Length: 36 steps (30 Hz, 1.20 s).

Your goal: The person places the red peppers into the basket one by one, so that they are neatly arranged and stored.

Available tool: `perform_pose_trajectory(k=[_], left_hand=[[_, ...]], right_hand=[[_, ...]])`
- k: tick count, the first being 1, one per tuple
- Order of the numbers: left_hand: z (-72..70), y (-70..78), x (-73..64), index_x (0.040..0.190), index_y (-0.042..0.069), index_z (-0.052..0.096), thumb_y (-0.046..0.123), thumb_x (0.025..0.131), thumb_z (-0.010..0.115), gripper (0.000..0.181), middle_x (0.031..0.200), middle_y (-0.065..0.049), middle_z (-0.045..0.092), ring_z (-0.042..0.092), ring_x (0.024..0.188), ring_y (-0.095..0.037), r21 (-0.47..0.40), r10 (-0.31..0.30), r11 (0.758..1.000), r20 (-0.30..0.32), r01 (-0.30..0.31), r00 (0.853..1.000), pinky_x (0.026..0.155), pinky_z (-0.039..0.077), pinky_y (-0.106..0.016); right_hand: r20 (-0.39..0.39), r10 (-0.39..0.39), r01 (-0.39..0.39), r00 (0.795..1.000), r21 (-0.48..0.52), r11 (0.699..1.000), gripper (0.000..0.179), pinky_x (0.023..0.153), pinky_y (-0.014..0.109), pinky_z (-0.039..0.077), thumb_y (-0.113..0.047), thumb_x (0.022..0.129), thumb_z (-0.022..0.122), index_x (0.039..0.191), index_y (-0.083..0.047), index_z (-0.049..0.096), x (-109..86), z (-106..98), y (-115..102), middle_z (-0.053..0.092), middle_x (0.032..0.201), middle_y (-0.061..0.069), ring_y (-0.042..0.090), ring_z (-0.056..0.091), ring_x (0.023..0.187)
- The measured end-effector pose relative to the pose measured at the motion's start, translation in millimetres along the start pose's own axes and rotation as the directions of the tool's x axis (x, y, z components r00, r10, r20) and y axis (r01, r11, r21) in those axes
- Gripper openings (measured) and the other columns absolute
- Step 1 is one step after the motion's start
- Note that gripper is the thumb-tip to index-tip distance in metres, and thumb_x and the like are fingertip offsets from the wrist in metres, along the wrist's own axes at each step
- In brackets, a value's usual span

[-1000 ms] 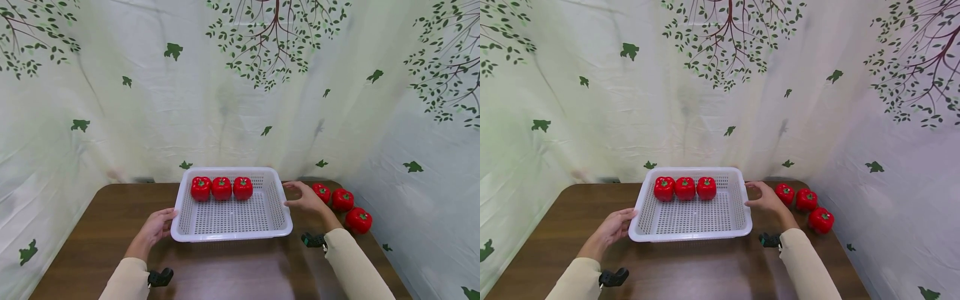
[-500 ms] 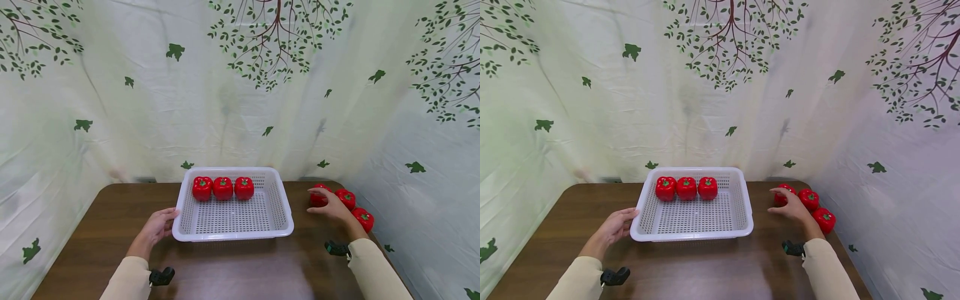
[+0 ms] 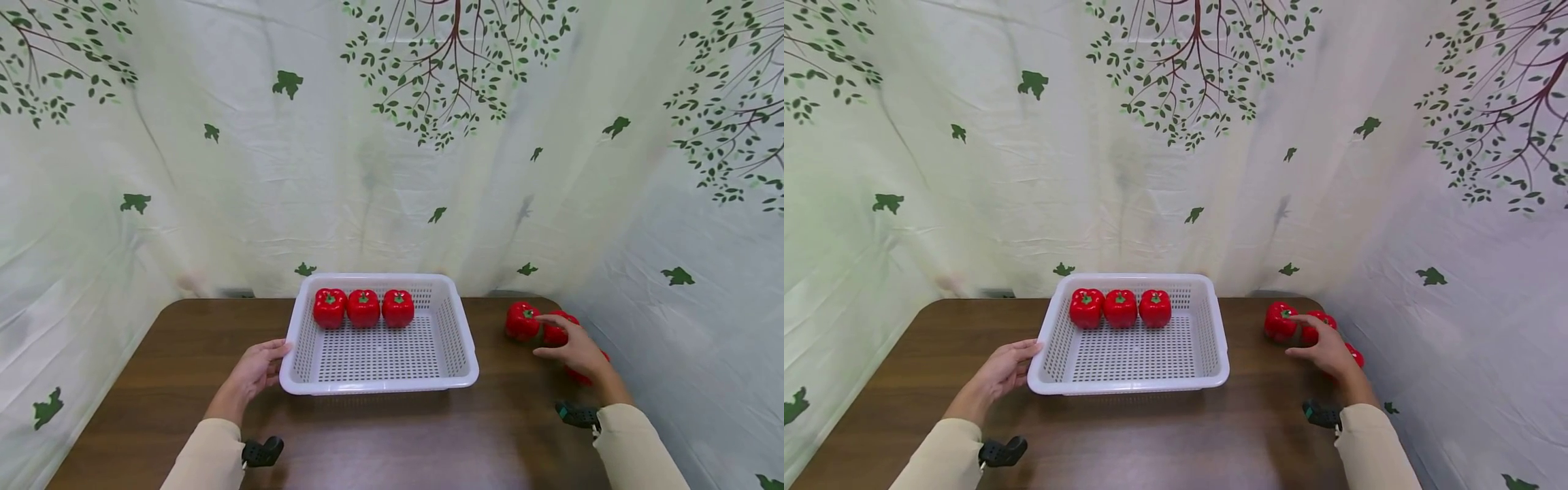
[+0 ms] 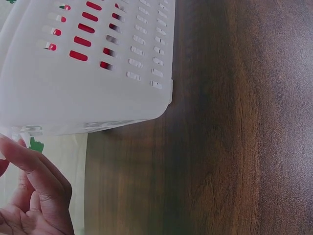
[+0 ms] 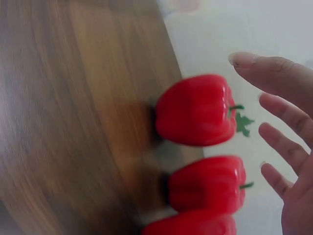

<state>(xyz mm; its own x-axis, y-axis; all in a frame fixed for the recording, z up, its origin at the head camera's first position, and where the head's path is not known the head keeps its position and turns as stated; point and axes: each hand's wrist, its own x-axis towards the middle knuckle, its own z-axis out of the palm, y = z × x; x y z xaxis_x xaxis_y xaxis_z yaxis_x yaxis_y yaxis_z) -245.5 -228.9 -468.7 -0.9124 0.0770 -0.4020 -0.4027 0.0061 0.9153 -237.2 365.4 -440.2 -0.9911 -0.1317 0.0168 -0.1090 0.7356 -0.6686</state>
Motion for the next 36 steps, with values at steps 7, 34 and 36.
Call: perform_pose_trajectory(k=[7, 34, 36], left_hand=[[-0.2, 0.0, 0.9, 0.138, -0.005, 0.043, 0.03, 0.097, 0.058, 0.056, 0.108, -0.005, 0.064, 0.064, 0.09, -0.02, 0.011, 0.001, 1.0, 0.004, -0.001, 1.0, 0.079, 0.056, -0.037], [-1.8, 1.0, 2.2, 0.13, -0.005, 0.052, 0.026, 0.096, 0.059, 0.046, 0.098, -0.002, 0.068, 0.066, 0.085, -0.019, 0.0, 0.001, 1.0, 0.021, -0.001, 1.0, 0.073, 0.056, -0.033], [-1.8, 0.4, 2.1, 0.131, -0.005, 0.051, 0.026, 0.096, 0.059, 0.047, 0.099, -0.002, 0.068, 0.066, 0.085, -0.02, 0.002, -0.002, 1.0, 0.02, 0.002, 1.0, 0.074, 0.056, -0.034]], right_hand=[[-0.027, 0.057, -0.058, 0.998, -0.037, 0.998, 0.074, 0.089, 0.065, 0.043, -0.027, 0.081, 0.078, 0.14, -0.002, 0.041, -6.0, -10, 12, 0.04, 0.138, 0.032, 0.052, 0.039, 0.122], [-0.049, 0.139, -0.143, 0.989, -0.098, 0.985, 0.077, 0.093, 0.073, 0.03, -0.023, 0.075, 0.082, 0.133, 0.009, 0.042, -26.0, -27, 57, 0.03, 0.137, 0.039, 0.058, 0.024, 0.124], [-0.045, 0.157, -0.161, 0.987, -0.093, 0.983, 0.079, 0.093, 0.073, 0.03, -0.024, 0.074, 0.082, 0.133, 0.009, 0.041, -26.2, -27, 59, 0.029, 0.136, 0.039, 0.058, 0.023, 0.124]])
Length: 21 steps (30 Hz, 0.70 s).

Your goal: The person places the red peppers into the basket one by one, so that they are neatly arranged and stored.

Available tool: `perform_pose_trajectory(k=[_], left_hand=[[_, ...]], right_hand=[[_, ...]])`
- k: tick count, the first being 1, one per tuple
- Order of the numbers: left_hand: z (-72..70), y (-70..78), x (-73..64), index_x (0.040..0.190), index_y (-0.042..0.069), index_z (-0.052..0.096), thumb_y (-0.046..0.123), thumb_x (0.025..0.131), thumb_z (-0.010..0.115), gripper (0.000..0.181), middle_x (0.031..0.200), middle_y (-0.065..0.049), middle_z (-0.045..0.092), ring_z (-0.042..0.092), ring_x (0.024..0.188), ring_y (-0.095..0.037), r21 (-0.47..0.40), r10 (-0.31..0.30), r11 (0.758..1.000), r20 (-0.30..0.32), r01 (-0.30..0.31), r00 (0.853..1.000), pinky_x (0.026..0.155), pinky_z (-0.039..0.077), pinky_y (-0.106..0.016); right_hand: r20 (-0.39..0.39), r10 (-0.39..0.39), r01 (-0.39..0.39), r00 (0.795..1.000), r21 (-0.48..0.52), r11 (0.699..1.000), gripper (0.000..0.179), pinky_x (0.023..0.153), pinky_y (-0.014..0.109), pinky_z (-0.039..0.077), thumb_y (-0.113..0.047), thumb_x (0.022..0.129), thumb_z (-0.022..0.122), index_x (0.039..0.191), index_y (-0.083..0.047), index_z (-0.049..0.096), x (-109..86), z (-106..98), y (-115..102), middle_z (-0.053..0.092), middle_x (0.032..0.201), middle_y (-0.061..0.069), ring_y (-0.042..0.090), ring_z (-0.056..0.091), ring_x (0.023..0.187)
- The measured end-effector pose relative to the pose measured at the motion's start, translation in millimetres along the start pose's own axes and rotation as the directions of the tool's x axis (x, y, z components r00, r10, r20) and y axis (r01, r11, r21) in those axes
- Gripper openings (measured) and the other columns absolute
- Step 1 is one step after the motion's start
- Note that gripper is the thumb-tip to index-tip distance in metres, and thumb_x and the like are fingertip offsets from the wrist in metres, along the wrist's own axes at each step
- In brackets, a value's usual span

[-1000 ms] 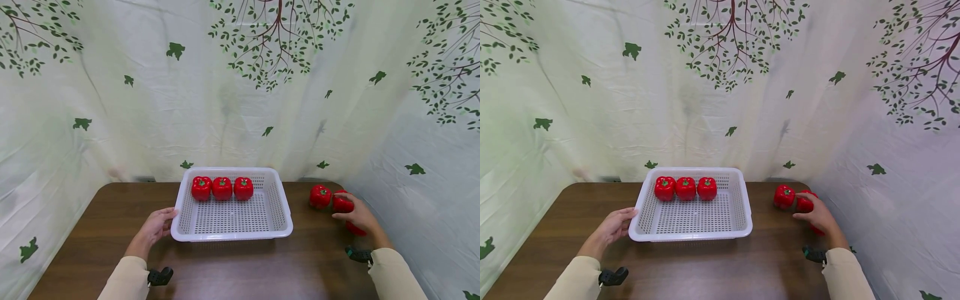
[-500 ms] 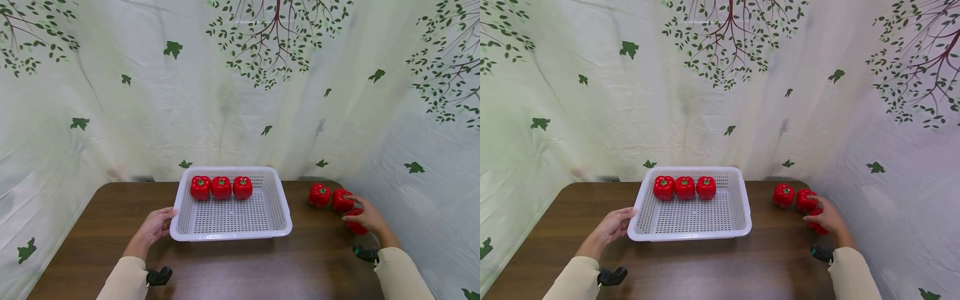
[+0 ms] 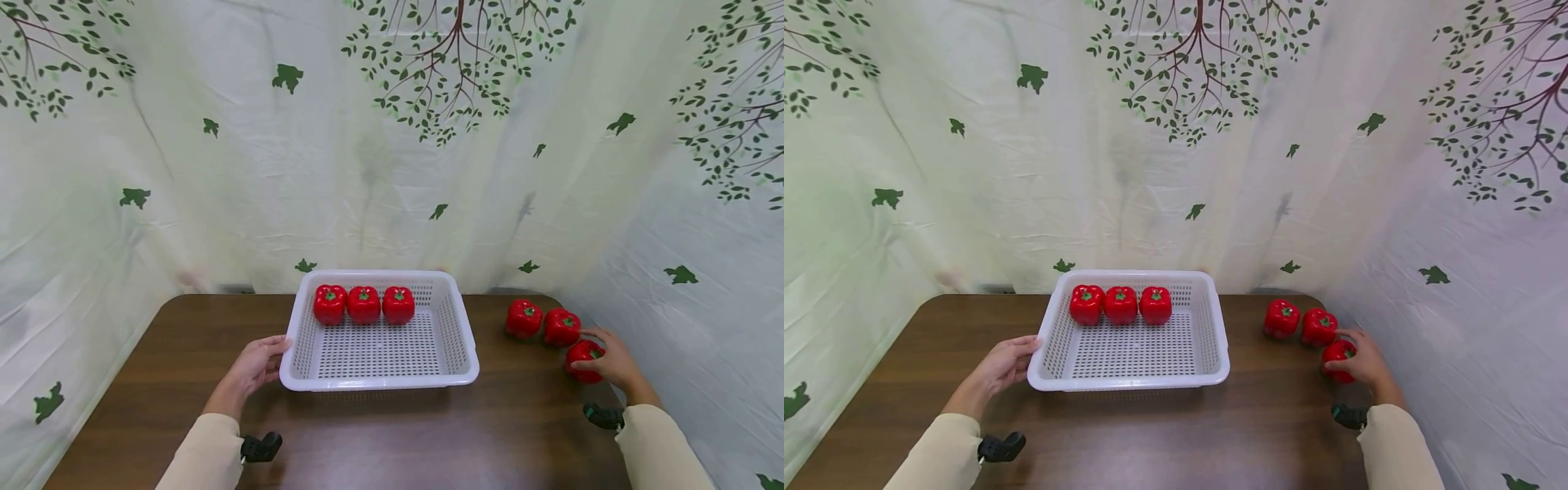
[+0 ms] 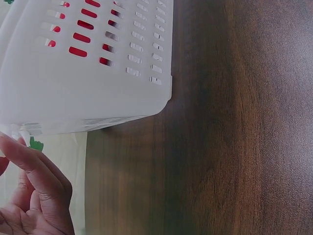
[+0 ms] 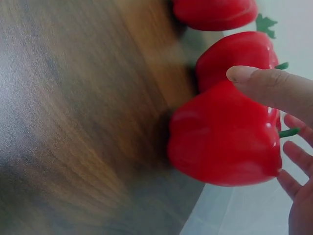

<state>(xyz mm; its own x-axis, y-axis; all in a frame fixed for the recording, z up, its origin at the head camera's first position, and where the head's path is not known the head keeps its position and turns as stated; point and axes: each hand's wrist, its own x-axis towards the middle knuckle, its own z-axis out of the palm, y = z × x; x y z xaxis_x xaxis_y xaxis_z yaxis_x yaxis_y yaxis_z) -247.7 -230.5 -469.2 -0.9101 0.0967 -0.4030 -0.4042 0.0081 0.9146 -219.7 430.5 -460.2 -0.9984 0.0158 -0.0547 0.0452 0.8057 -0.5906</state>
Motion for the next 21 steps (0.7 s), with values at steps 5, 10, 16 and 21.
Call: perform_pose_trajectory(k=[5, 10, 16, 21], left_hand=[[0.6, 0.1, 0.3, 0.132, -0.004, 0.051, 0.028, 0.096, 0.059, 0.049, 0.1, -0.003, 0.067, 0.066, 0.087, -0.021, 0.009, -0.003, 1.0, -0.011, 0.003, 1.0, 0.074, 0.056, -0.034], [0.2, 0.8, 0.1, 0.132, -0.004, 0.051, 0.028, 0.096, 0.059, 0.049, 0.101, -0.003, 0.067, 0.066, 0.087, -0.021, 0.01, -0.001, 1.0, -0.006, 0.001, 1.0, 0.074, 0.056, -0.034], [-1.2, 1.1, 0.1, 0.133, -0.005, 0.05, 0.028, 0.097, 0.059, 0.049, 0.101, -0.003, 0.068, 0.067, 0.087, -0.021, 0.007, 0.002, 1.0, 0.0, -0.002, 1.0, 0.074, 0.056, -0.034], [-1.3, 0.9, -0.7, 0.132, -0.005, 0.049, 0.028, 0.097, 0.058, 0.049, 0.101, -0.003, 0.067, 0.067, 0.087, -0.021, 0.012, 0.0, 1.0, -0.006, 0.0, 1.0, 0.075, 0.056, -0.035]], right_hand=[[-0.004, 0.033, -0.033, 0.999, 0.001, 0.999, 0.081, 0.088, 0.067, 0.041, -0.022, 0.072, 0.084, 0.133, 0.01, 0.041, 2.2, 3, 8, 0.037, 0.132, 0.038, 0.054, 0.032, 0.119], [-0.005, 0.03, -0.03, 1.0, 0.029, 0.999, 0.083, 0.082, 0.057, 0.051, -0.016, 0.071, 0.084, 0.134, 0.012, 0.038, 2.1, 6, 14, 0.043, 0.128, 0.037, 0.052, 0.04, 0.113], [0.028, 0.079, -0.08, 0.996, 0.055, 0.995, 0.087, 0.083, 0.058, 0.05, -0.011, 0.072, 0.083, 0.138, 0.012, 0.032, 1.0, 6, 13, 0.037, 0.132, 0.039, 0.054, 0.036, 0.115], [0.03, 0.083, -0.084, 0.996, 0.053, 0.995, 0.086, 0.084, 0.06, 0.049, -0.009, 0.072, 0.081, 0.138, 0.012, 0.031, 1.3, 8, 15, 0.037, 0.131, 0.039, 0.055, 0.037, 0.115]])
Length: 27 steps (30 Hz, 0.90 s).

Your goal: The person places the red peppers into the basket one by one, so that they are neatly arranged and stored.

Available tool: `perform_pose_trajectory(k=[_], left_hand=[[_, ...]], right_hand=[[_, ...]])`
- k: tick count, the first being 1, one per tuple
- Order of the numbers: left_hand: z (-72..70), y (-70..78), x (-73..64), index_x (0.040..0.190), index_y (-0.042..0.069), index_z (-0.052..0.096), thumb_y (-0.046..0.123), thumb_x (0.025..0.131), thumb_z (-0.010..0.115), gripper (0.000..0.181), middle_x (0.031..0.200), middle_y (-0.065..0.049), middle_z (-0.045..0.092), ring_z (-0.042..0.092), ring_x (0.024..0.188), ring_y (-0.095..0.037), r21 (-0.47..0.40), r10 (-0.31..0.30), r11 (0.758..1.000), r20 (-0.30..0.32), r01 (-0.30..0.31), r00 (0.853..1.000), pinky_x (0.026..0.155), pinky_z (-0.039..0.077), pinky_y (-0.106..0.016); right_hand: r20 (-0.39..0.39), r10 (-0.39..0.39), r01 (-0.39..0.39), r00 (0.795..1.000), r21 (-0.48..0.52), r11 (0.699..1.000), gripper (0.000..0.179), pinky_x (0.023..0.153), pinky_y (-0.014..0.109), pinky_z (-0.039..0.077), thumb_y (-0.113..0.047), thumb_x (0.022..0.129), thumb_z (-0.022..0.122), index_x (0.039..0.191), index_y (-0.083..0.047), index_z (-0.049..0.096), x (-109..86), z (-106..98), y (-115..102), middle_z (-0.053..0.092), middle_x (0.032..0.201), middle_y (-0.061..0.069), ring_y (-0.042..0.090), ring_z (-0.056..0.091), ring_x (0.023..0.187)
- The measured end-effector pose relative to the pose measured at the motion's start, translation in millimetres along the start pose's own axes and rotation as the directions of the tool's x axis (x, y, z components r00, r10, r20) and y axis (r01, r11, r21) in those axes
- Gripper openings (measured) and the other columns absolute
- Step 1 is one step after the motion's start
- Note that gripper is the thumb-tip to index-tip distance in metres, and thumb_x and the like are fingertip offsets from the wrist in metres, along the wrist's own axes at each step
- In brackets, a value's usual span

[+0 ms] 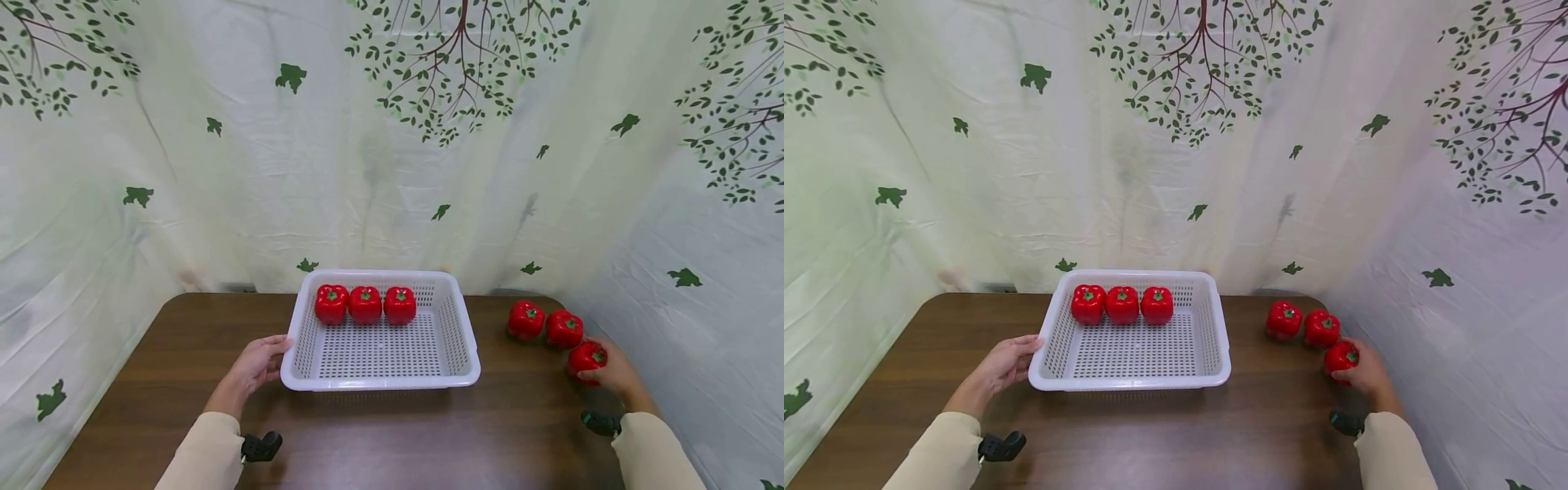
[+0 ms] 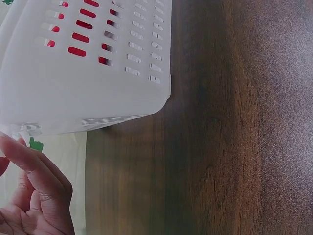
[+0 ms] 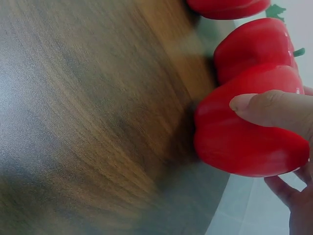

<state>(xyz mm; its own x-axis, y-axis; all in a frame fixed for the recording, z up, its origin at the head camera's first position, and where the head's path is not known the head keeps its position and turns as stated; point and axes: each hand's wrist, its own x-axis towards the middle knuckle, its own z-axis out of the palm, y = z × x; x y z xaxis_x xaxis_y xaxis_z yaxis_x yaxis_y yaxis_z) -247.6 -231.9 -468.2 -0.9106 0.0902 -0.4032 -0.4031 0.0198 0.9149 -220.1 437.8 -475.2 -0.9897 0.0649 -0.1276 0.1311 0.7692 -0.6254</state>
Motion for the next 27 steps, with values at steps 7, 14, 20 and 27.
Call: perform_pose_trajectory(k=[7, 14, 20, 27], left_hand=[[0.6, 0.3, 0.4, 0.132, -0.005, 0.05, 0.029, 0.096, 0.059, 0.05, 0.1, -0.003, 0.068, 0.067, 0.086, -0.021, 0.01, -0.008, 1.0, -0.012, 0.008, 1.0, 0.075, 0.056, -0.034], [2.3, 0.0, 0.3, 0.135, -0.005, 0.047, 0.029, 0.097, 0.058, 0.052, 0.102, -0.005, 0.066, 0.066, 0.086, -0.021, 0.02, -0.008, 1.0, -0.019, 0.008, 1.0, 0.076, 0.056, -0.035], [1.4, 0.4, 1.7, 0.134, -0.006, 0.047, 0.029, 0.097, 0.059, 0.052, 0.101, -0.005, 0.066, 0.066, 0.085, -0.02, 0.012, -0.007, 1.0, -0.016, 0.007, 1.0, 0.075, 0.056, -0.034], [1.5, -0.5, 1.9, 0.133, -0.006, 0.048, 0.027, 0.097, 0.059, 0.05, 0.097, -0.003, 0.067, 0.066, 0.082, -0.019, -0.003, -0.003, 1.0, -0.005, 0.003, 1.0, 0.073, 0.056, -0.034]], right_hand=[[-0.031, -0.022, 0.021, 0.999, -0.027, 0.999, 0.082, 0.082, 0.058, 0.05, -0.009, 0.071, 0.082, 0.136, 0.012, 0.035, -3.2, 2, 0, 0.042, 0.127, 0.039, 0.053, 0.041, 0.111], [-0.039, -0.06, 0.058, 0.997, -0.033, 0.998, 0.08, 0.08, 0.058, 0.05, -0.014, 0.072, 0.082, 0.135, 0.01, 0.039, -9.7, 5, -6, 0.044, 0.126, 0.037, 0.051, 0.043, 0.11], [-0.028, -0.028, 0.028, 0.999, 0.02, 0.999, 0.082, 0.079, 0.054, 0.052, -0.016, 0.074, 0.082, 0.139, 0.007, 0.037, -12.6, 8, -11, 0.042, 0.129, 0.035, 0.05, 0.041, 0.112], [-0.047, -0.108, 0.106, 0.993, -0.039, 0.994, 0.08, 0.078, 0.054, 0.051, -0.02, 0.075, 0.081, 0.137, 0.008, 0.039, -12.5, 12, -19, 0.046, 0.127, 0.035, 0.048, 0.046, 0.108]])
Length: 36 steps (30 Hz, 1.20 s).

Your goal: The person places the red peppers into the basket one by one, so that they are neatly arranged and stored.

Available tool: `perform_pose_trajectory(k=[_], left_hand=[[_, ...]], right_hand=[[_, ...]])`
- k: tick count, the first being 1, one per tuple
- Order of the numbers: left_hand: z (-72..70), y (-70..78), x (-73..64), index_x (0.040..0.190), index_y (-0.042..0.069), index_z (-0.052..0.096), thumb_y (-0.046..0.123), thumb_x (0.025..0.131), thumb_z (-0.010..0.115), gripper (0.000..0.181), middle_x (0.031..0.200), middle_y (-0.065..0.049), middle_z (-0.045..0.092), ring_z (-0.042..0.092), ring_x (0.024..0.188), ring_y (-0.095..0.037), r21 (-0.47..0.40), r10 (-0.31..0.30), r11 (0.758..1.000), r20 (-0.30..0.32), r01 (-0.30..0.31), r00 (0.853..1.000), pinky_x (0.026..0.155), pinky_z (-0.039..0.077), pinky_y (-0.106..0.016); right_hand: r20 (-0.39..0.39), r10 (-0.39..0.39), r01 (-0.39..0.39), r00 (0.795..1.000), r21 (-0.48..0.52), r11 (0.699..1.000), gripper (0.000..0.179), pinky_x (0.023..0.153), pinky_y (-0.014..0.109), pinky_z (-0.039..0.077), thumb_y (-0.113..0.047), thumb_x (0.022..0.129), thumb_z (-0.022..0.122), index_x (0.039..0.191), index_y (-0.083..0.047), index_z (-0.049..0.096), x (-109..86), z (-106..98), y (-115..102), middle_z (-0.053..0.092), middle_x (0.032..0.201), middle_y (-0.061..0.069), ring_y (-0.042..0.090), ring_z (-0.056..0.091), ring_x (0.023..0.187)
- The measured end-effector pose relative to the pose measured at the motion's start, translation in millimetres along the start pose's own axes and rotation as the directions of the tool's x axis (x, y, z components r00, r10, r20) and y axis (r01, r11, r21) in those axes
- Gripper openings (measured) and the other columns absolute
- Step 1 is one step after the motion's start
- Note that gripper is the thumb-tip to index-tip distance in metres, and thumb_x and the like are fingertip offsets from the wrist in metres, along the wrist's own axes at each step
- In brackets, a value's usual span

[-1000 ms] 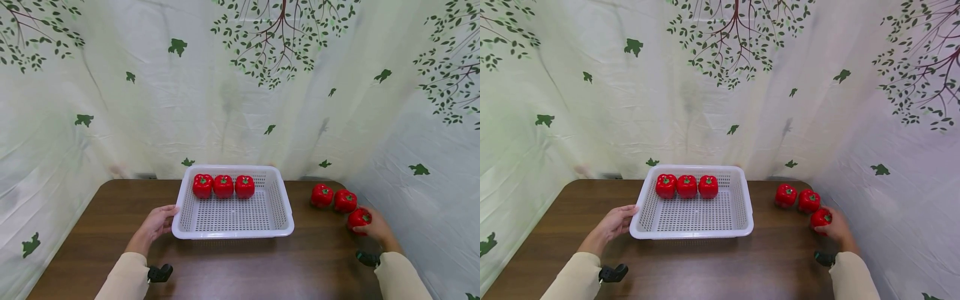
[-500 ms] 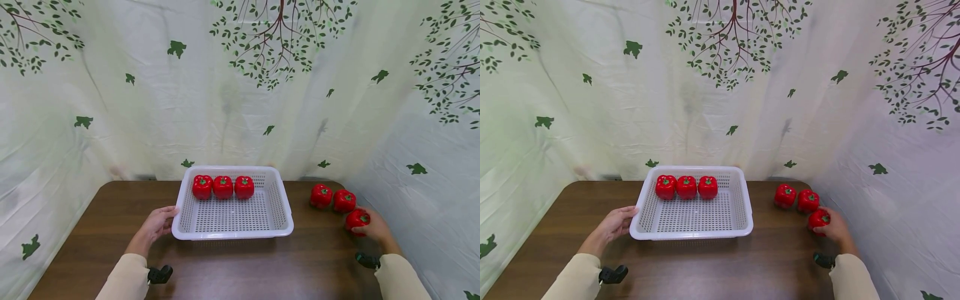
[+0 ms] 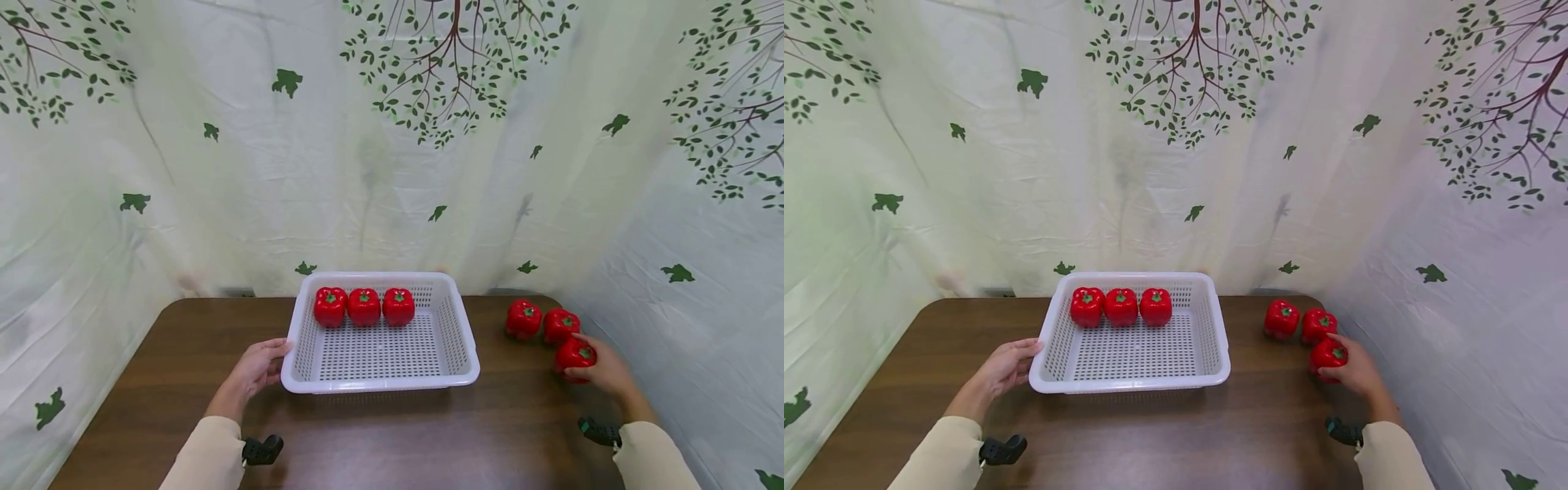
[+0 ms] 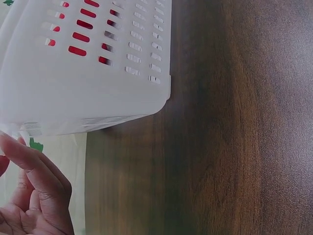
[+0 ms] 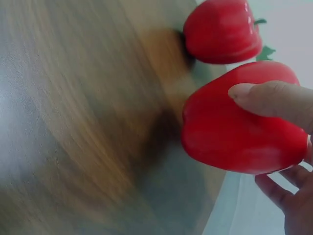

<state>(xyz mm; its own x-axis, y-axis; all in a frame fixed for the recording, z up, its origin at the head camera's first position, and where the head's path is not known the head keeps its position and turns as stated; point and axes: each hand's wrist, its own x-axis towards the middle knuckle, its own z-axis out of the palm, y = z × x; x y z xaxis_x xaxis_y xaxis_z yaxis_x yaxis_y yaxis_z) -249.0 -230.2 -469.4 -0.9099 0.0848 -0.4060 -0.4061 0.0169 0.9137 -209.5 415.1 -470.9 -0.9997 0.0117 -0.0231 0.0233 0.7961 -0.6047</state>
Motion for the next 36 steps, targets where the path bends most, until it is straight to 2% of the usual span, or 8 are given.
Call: perform_pose_trajectory(k=[6, 20, 26, 33, 36], left_hand=[[-0.1, -1.6, -1.0, 0.134, -0.006, 0.048, 0.027, 0.097, 0.058, 0.05, 0.099, -0.003, 0.066, 0.065, 0.084, -0.02, -0.002, 0.005, 1.0, 0.001, -0.005, 1.0, 0.075, 0.057, -0.035], [-2.2, -0.6, -6.7, 0.135, -0.005, 0.046, 0.028, 0.098, 0.057, 0.051, 0.103, -0.005, 0.066, 0.065, 0.086, -0.02, 0.006, 0.0, 1.0, 0.003, 0.0, 1.0, 0.076, 0.056, -0.034], [-4.5, -2.0, -7.5, 0.136, -0.004, 0.046, 0.029, 0.097, 0.058, 0.052, 0.102, -0.004, 0.066, 0.065, 0.085, -0.019, 0.008, -0.009, 1.0, -0.01, 0.009, 1.0, 0.076, 0.056, -0.034], [-2.2, 2.0, -5.5, 0.135, -0.006, 0.045, 0.03, 0.097, 0.057, 0.054, 0.107, -0.009, 0.065, 0.065, 0.085, -0.021, 0.086, 0.015, 0.996, -0.01, -0.014, 1.0, 0.073, 0.054, -0.033], [-0.3, 3.8, -5.1, 0.134, -0.007, 0.046, 0.029, 0.097, 0.057, 0.053, 0.105, -0.009, 0.066, 0.065, 0.083, -0.021, 0.093, 0.016, 0.996, -0.016, -0.014, 1.0, 0.071, 0.053, -0.033]], right_hand=[[0.012, -0.033, 0.033, 0.999, 0.001, 0.999, 0.08, 0.08, 0.057, 0.05, -0.019, 0.073, 0.082, 0.137, 0.008, 0.041, 2.8, 3, -14, 0.047, 0.126, 0.035, 0.049, 0.047, 0.108], [0.083, 0.001, -0.001, 0.997, -0.001, 1.0, 0.086, 0.075, 0.05, 0.054, -0.023, 0.072, 0.085, 0.141, 0.0, 0.039, 8.2, 10, -52, 0.044, 0.128, 0.033, 0.05, 0.043, 0.111], [0.099, -0.029, 0.029, 0.995, -0.001, 1.0, 0.084, 0.073, 0.05, 0.055, -0.022, 0.07, 0.085, 0.138, -0.002, 0.041, 10.2, 8, -73, 0.044, 0.129, 0.032, 0.051, 0.042, 0.112], [0.083, -0.042, 0.043, 0.996, -0.011, 0.999, 0.084, 0.075, 0.052, 0.054, -0.022, 0.072, 0.085, 0.139, -0.001, 0.04, 12.5, 8, -90, 0.041, 0.133, 0.032, 0.051, 0.041, 0.114], [0.08, -0.062, 0.064, 0.995, -0.02, 0.998, 0.083, 0.074, 0.051, 0.055, -0.022, 0.072, 0.084, 0.139, 0.0, 0.04, 12.6, 7, -102, 0.043, 0.131, 0.032, 0.051, 0.043, 0.114]])
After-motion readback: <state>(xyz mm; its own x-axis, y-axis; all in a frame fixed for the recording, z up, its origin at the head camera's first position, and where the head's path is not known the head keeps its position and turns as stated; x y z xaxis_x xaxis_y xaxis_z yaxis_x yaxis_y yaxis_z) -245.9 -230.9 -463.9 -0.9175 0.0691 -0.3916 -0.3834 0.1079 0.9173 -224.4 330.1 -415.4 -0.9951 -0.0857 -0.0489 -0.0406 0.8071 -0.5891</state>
